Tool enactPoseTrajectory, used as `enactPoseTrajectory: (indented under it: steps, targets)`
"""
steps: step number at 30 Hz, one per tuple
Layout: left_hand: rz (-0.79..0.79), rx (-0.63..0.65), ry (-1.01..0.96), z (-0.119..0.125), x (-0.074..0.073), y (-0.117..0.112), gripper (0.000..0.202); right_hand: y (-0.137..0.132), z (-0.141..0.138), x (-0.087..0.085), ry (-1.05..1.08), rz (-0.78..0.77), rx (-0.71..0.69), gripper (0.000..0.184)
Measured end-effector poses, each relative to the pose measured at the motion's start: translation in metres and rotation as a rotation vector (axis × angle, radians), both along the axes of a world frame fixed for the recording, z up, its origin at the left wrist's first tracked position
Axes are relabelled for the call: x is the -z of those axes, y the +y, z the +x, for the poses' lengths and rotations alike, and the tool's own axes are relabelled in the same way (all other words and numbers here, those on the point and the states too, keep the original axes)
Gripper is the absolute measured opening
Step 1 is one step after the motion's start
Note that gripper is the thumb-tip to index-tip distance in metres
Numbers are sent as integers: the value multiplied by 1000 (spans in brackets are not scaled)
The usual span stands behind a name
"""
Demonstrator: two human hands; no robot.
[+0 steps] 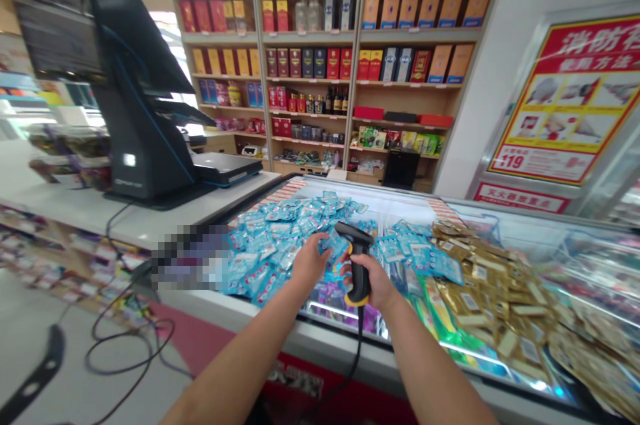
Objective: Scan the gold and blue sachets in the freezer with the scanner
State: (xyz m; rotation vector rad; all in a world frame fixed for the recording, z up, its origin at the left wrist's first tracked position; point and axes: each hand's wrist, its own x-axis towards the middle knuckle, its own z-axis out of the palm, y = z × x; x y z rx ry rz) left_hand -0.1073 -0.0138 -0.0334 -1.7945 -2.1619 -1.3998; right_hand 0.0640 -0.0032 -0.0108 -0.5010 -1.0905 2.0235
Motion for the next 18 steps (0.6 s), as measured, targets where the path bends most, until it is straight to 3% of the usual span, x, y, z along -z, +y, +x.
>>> enactPoseTrajectory:
  steps: [4, 7, 10, 13, 16, 18]
  targets:
    - [-115, 135, 320, 11, -3, -6, 33, 7, -4, 9, 25, -55, 54, 25]
    - [-84, 51, 373, 7, -14, -10, 38, 14, -7, 16, -1, -112, 77, 26]
    - [-77, -127, 398, -9, -29, -7, 38, 24, -8, 19, -33, -153, 150, 22]
    - [-212, -274, 424, -30, -42, 6, 41, 38, -4, 21, -55, -170, 305, 21]
    - [-347, -259, 434, -49, -45, 23, 50, 51, 3, 21, -65, -169, 450, 21]
    - [-349, -241, 418, -59, -44, 32, 57, 56, 8, 20, -62, -162, 497, 21]
